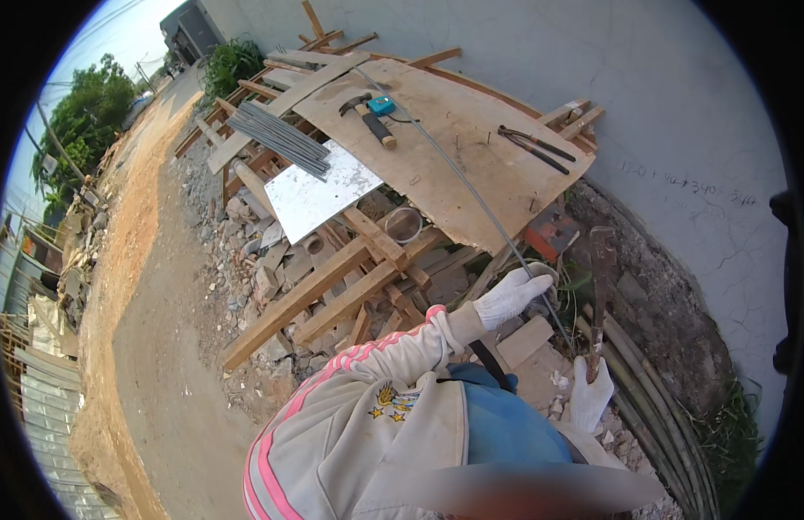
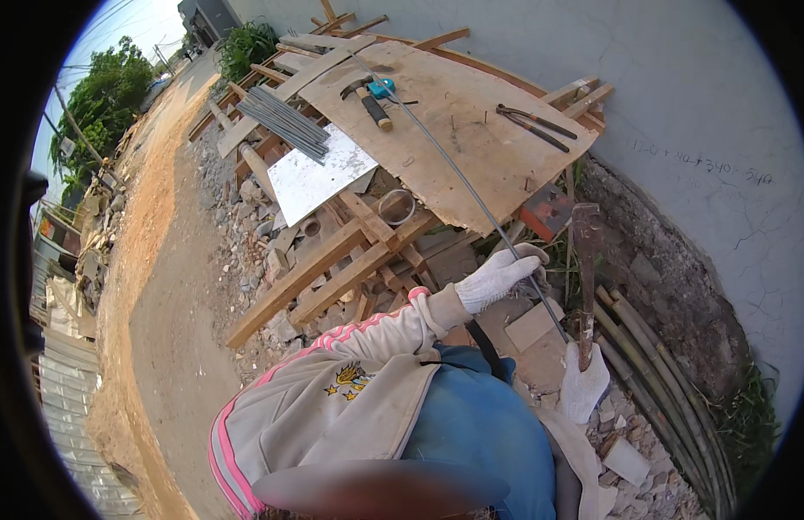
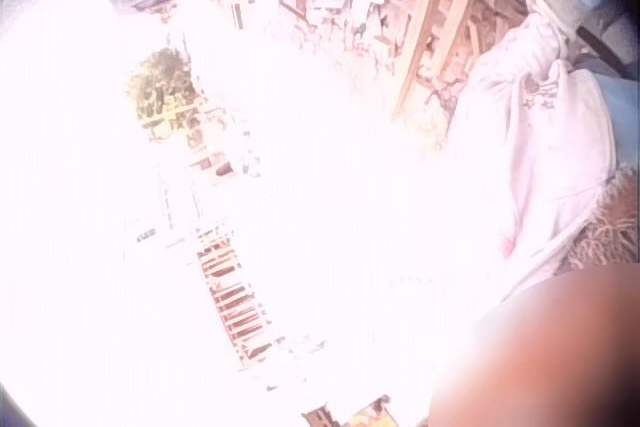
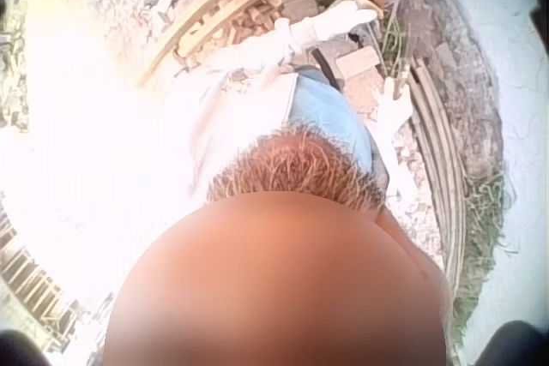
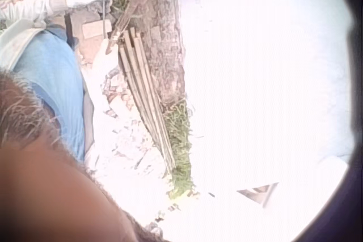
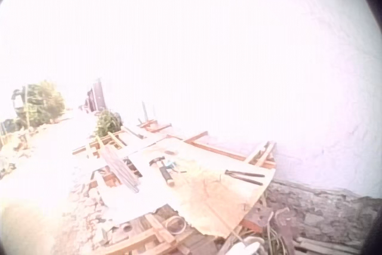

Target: The person repeatedly bends thin metal rods into U-shapes using a curved metal bar as a lever against a wooden workbench. They pick up rods from a pile, position them, apply force to bend them, and place the finished pieces aside.

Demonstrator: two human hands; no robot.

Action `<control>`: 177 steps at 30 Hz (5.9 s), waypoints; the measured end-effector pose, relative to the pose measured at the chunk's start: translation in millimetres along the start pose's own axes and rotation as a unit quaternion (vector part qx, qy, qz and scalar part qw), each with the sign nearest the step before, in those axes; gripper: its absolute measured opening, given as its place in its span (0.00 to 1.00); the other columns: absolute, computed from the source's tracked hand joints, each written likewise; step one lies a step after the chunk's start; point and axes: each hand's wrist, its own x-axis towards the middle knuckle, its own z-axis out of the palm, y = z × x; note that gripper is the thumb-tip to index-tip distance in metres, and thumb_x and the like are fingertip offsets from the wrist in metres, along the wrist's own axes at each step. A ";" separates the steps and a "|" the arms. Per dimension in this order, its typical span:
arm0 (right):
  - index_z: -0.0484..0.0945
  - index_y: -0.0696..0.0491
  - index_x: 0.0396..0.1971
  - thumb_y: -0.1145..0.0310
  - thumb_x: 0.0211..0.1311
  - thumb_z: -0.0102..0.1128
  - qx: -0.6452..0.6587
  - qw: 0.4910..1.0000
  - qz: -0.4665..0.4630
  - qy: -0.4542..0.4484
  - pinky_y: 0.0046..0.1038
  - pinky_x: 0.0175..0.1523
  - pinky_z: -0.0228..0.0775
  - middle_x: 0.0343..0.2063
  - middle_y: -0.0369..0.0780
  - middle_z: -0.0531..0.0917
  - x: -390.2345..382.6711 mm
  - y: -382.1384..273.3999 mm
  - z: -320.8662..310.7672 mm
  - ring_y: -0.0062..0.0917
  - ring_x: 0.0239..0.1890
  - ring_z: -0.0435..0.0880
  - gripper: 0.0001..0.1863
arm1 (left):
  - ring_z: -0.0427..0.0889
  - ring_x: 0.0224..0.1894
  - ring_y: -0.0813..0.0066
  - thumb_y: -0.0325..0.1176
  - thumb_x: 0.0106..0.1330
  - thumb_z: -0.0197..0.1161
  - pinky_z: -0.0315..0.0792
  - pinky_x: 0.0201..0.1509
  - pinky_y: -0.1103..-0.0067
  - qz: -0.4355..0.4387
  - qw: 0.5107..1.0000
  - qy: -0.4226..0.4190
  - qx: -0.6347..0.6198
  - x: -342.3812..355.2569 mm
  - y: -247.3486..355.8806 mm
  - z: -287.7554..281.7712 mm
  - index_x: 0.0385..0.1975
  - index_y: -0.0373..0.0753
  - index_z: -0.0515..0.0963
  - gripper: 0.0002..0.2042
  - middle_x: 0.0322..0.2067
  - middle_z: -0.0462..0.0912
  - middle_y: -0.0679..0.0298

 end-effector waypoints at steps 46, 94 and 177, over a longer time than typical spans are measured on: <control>0.72 0.58 0.29 0.57 0.66 0.68 -0.216 0.976 -0.035 0.012 0.34 0.35 0.62 0.22 0.44 0.67 106.8 87.7 -106.6 0.33 0.27 0.61 0.20 | 0.73 0.65 0.54 0.55 0.69 0.61 0.65 0.67 0.60 0.122 0.640 0.226 0.724 153.0 26.9 -110.4 0.58 0.43 0.81 0.25 0.60 0.78 0.53; 0.78 0.60 0.40 0.58 0.75 0.60 -0.212 0.944 -0.051 -0.247 0.29 0.41 0.67 0.25 0.43 0.71 216.2 36.1 -115.1 0.22 0.32 0.68 0.18 | 0.75 0.62 0.49 0.59 0.65 0.65 0.69 0.68 0.60 0.138 0.635 0.237 0.722 168.7 19.8 -117.7 0.59 0.46 0.80 0.29 0.61 0.77 0.54; 0.87 0.50 0.41 0.35 0.65 0.58 -0.361 0.850 -0.261 -0.280 0.46 0.48 0.73 0.36 0.50 0.87 343.0 49.6 -64.5 0.49 0.43 0.85 0.31 | 0.86 0.39 0.68 0.48 0.80 0.56 0.83 0.48 0.71 -0.244 0.930 -0.125 -0.243 -7.3 -150.8 250.3 0.38 0.37 0.79 0.18 0.37 0.83 0.63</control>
